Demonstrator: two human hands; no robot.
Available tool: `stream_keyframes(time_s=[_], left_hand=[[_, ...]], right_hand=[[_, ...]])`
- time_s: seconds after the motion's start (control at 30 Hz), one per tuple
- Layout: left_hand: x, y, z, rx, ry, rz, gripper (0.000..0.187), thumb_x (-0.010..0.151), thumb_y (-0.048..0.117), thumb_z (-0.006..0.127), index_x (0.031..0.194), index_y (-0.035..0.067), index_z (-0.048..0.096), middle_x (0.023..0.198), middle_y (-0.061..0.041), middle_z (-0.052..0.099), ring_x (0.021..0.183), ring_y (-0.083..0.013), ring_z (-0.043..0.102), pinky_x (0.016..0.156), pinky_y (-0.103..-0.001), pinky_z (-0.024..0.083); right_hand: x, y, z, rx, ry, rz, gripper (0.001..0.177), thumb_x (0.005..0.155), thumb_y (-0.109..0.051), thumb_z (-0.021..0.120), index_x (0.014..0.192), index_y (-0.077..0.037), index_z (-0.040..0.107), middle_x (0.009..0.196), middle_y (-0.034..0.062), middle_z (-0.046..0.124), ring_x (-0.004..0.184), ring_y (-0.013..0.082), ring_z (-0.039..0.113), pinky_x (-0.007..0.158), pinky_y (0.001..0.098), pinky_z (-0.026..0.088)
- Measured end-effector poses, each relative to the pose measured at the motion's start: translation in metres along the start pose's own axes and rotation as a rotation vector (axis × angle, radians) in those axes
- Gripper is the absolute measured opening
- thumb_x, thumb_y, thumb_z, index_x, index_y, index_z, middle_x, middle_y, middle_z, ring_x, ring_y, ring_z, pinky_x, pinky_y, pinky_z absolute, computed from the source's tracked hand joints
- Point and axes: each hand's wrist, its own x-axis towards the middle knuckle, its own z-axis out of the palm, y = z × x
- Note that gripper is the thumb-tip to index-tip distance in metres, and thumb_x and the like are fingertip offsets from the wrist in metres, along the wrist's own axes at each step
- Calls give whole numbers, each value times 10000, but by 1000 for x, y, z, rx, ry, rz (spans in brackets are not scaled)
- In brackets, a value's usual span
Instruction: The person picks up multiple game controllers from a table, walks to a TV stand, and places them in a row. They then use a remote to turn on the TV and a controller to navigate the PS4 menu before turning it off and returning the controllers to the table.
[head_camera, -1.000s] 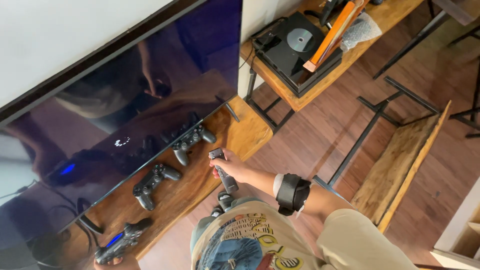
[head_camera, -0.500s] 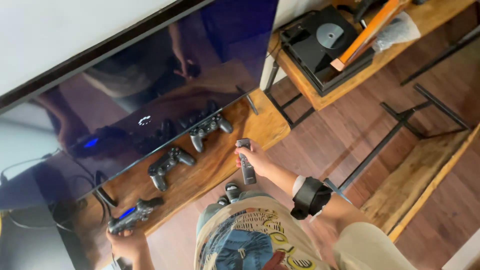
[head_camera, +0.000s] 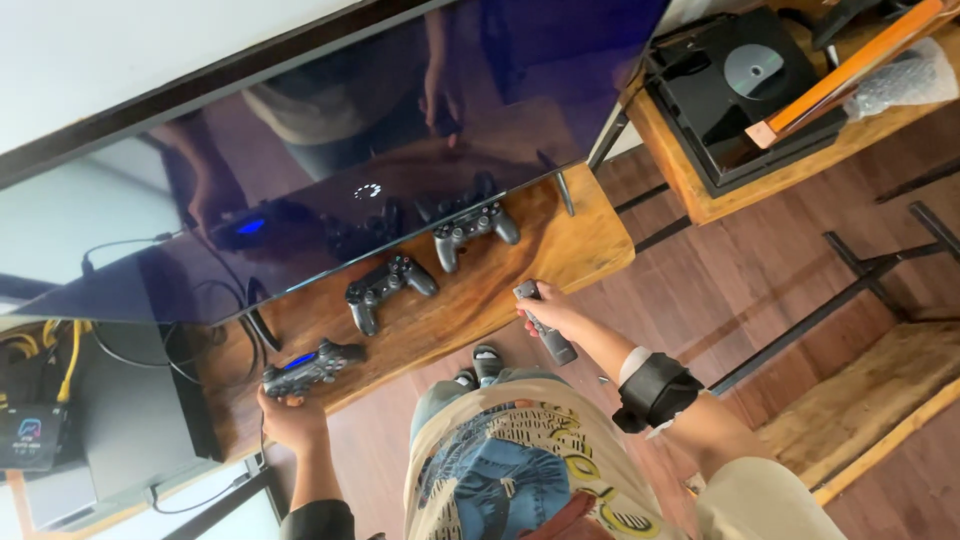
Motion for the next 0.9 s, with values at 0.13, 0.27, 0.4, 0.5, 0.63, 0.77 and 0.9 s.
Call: stream_keyframes(time_s=[0.13,0.27,0.4,0.5,0.63,0.77,0.9], left_hand=[[-1,16,-6,-97,-32,7,569,828,29,690,1388,104,624,1130,-160,749,1069,-340,729,908,-442,556],[7,21,-22,-170,-65,-6,565,734,-6,764,1270,85,610,1075,-158,736,1016,-326,716,888,-424,547],[-1,1,-11,-94,-18,-131,559,734,-62,697,1264,93,612,1089,-178,740,1069,-398,698,875,-473,544],[-1,-13,-1,-21,24,-145,647,720,-35,723,1334,70,550,1063,-221,710,1021,-448,673,838,-517,541],[-6,-13,-1,-30,12,-203,654,743,-19,729,1360,100,546,1038,-216,713,972,-431,689,803,-520,544],[-3,-15,6,35,-32,-215,689,762,27,770,1393,119,509,1044,-184,722,993,-394,688,820,-505,538],[-4,-15,2,34,37,-205,685,740,47,795,1365,142,530,1101,-174,721,999,-399,676,801,-510,527]], right_hand=[[-1,1,2,-318,5,-102,602,882,-143,635,1458,-200,470,862,116,661,577,214,603,507,386,518],[-1,1,18,-831,-8,-341,691,886,-264,638,1535,-201,408,1143,201,679,988,353,646,840,457,525],[23,7,25,-1188,-68,-401,699,883,-317,657,1535,-220,422,1262,208,694,1159,375,681,983,463,548],[39,12,35,-1125,-74,-615,690,846,-282,675,1489,-174,448,1245,227,682,1137,406,667,949,482,539],[48,10,48,-1343,-73,-475,738,845,-349,685,1540,-233,463,1241,231,703,1152,413,678,992,472,548],[90,22,38,-1491,-66,-479,796,788,-400,743,1519,-209,491,1252,239,689,1165,433,659,997,480,541],[124,12,35,-1439,-235,-545,786,742,-364,804,1430,-117,514,1158,226,720,977,401,710,831,474,578]])
